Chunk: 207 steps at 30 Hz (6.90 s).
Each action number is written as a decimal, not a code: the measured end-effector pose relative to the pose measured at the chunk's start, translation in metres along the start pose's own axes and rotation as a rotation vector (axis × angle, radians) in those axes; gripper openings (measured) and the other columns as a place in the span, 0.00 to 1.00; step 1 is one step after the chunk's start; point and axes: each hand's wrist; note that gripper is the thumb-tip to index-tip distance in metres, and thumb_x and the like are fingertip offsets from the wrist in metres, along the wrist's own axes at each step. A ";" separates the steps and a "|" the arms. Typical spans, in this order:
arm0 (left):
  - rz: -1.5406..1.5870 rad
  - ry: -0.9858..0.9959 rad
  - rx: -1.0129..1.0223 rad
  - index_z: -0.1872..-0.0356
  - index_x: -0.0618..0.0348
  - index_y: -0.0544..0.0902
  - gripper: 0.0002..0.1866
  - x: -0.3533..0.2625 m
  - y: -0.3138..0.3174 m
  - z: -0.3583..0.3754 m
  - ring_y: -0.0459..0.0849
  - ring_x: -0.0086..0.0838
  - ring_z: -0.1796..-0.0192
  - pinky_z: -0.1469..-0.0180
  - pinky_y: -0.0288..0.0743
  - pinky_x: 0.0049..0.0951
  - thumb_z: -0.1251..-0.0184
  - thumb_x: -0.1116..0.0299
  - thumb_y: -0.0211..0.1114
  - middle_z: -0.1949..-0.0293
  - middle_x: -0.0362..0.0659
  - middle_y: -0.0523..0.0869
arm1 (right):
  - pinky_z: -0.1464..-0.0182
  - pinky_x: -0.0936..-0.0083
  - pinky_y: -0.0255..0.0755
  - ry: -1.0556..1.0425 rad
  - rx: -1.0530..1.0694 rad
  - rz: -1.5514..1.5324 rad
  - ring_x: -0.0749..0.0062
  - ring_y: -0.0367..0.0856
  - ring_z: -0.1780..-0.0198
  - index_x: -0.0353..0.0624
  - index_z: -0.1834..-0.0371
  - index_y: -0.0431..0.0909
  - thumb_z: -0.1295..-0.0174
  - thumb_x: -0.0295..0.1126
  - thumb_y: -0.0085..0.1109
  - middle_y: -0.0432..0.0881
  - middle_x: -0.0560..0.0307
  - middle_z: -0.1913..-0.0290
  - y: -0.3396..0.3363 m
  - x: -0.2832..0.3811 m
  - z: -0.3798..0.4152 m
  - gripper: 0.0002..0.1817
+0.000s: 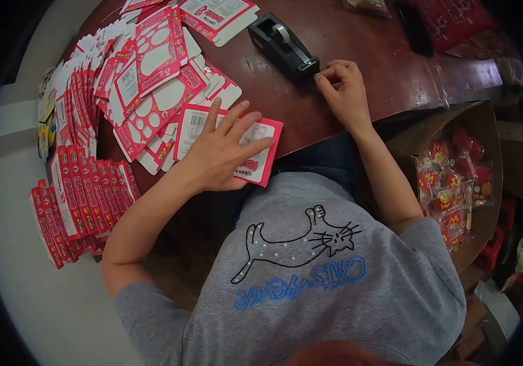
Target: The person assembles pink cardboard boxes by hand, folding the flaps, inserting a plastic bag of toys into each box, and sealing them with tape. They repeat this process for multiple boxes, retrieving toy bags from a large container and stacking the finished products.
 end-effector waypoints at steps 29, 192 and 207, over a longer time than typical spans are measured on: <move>-0.178 -0.539 -0.822 0.39 0.39 0.82 0.39 0.010 -0.075 0.057 0.71 0.49 0.33 0.34 0.63 0.55 0.59 0.47 0.82 0.32 0.49 0.72 | 0.57 0.69 0.78 -0.222 0.345 -0.313 0.62 0.86 0.58 0.35 0.42 0.72 0.33 0.40 0.69 0.85 0.45 0.55 0.093 0.102 -0.040 0.25; 0.022 -0.256 -0.106 0.23 0.47 0.66 0.57 0.034 -0.022 0.015 0.55 0.54 0.19 0.21 0.50 0.57 0.61 0.59 0.85 0.20 0.54 0.56 | 0.45 0.71 0.80 0.684 -0.224 -0.400 0.68 0.85 0.45 0.34 0.34 0.74 0.37 0.36 0.71 0.85 0.50 0.44 -0.437 -0.157 0.123 0.30; -0.013 -0.378 0.034 0.23 0.27 0.66 0.61 0.047 -0.007 -0.002 0.62 0.54 0.25 0.26 0.55 0.60 0.68 0.38 0.84 0.23 0.54 0.62 | 0.49 0.79 0.77 0.107 0.769 -0.006 0.79 0.83 0.53 0.36 0.38 0.76 0.36 0.39 0.71 0.85 0.58 0.49 -0.113 0.036 -0.286 0.28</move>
Point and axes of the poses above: each hand's wrist, its own z-axis away from the middle knuckle, its own y-axis out of the palm, x = y × z
